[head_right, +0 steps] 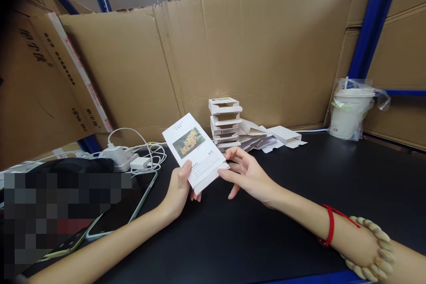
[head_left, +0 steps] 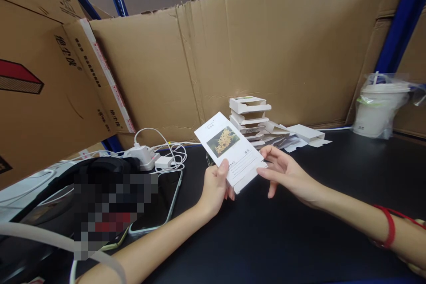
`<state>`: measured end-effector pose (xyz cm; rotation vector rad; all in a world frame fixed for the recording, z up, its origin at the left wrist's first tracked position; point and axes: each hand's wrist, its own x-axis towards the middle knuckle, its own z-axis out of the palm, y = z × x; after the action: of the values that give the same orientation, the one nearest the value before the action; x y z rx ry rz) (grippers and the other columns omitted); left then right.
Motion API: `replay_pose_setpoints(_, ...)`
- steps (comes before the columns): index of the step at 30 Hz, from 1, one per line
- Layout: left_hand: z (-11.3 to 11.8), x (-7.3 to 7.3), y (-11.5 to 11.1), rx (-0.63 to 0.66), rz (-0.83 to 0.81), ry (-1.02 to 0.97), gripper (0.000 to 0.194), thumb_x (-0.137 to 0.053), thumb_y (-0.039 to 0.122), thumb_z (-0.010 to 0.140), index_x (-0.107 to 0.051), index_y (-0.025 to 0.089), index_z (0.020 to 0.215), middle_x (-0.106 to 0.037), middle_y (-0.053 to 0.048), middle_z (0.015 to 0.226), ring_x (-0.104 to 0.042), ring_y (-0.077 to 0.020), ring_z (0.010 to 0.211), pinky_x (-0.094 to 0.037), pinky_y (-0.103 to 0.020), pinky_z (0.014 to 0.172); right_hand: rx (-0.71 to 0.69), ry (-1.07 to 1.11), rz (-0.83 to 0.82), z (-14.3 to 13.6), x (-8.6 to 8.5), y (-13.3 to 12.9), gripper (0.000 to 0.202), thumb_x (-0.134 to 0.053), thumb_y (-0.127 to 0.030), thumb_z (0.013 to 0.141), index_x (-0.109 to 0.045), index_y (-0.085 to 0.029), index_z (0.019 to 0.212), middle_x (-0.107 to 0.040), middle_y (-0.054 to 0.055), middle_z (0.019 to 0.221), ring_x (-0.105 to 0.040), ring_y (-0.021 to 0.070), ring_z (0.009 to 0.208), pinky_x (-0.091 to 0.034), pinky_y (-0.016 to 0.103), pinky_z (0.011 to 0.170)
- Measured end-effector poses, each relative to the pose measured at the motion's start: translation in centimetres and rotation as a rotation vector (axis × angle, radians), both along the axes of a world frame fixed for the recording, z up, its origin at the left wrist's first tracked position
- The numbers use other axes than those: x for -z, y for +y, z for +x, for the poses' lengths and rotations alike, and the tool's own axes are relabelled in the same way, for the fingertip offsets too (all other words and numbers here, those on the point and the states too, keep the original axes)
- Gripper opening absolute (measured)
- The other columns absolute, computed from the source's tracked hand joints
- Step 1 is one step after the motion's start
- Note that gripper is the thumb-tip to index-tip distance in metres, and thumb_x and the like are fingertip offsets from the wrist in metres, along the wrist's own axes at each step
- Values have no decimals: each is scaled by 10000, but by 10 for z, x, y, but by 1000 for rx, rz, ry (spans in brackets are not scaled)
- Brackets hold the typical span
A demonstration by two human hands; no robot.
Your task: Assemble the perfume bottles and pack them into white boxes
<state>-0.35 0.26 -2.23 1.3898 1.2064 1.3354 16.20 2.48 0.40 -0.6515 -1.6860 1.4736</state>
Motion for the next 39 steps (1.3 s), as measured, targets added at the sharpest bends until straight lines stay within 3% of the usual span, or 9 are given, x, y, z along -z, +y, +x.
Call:
replay_pose_setpoints(7, 0, 1, 1, 9, 26, 30, 772, -307, 832, 615, -436, 133, 316, -383, -57, 285, -335, -66, 258, -223, -197, 334, 31, -14, -8, 0, -1, -1, 452, -714, -351, 646, -319, -197, 801, -460, 13, 853, -517, 120, 783, -494, 140, 364)
replay_pose_setpoints(17, -1, 2, 2, 0, 11, 41, 748, -304, 822, 621, -411, 143, 327, -375, -51, 286, -330, -64, 258, -227, -199, 341, 38, -31, 27, 0, 2, 2, 446, -693, -373, 670, -302, -199, 798, -473, 6, 813, -533, 126, 782, -489, 135, 356)
replay_pose_setpoints(25, -1, 5, 2, 4, 59, -38, 646, -366, 769, 656, -432, 139, 533, -407, -6, 321, -353, -63, 265, -224, -167, 300, 13, -26, 86, 1, 3, 4, 406, -670, -347, 705, -318, -206, 851, -442, 15, 899, -526, 111, 773, -499, 139, 361)
replay_pose_setpoints(28, 0, 4, 1, 6, 166, -129, 571, -505, 669, 676, -432, 137, 873, -542, 20, 520, -421, -65, 295, -247, -146, 286, 67, -26, 103, 2, 2, 4, 447, -679, -359, 691, -315, -220, 910, -440, 30, 933, -516, 127, 793, -481, 128, 345)
replay_pose_setpoints(31, 0, 4, 0, -10, 279, -169, 700, -639, 470, 681, -240, 232, 1204, -598, -31, 912, -500, -46, 398, -310, -133, 313, 121, -20, 112, 2, 2, 5, 532, -691, -372, 674, -294, -238, 1002, -445, 50, 968, -510, 146, 815, -458, 116, 330)
replay_pose_setpoints(35, -1, 6, -1, 19, 361, -111, 872, -710, 321, 648, -176, 303, 1338, -541, -80, 1124, -522, -49, 545, -391, -142, 412, 105, -54, 119, 3, 5, 4, 710, -661, -388, 707, -200, -277, 1236, -461, 56, 962, -507, 135, 755, -450, 123, 330)
replay_pose_setpoints(39, -4, 10, -2, 82, 385, 4, 768, -694, 379, 681, -303, 278, 1334, -551, -94, 1158, -482, -58, 542, -416, -178, 447, 74, -118, 231, 6, 6, 1, 834, -566, -375, 797, 14, -347, 1397, -473, 80, 1062, -493, 97, 674, -482, 153, 381)
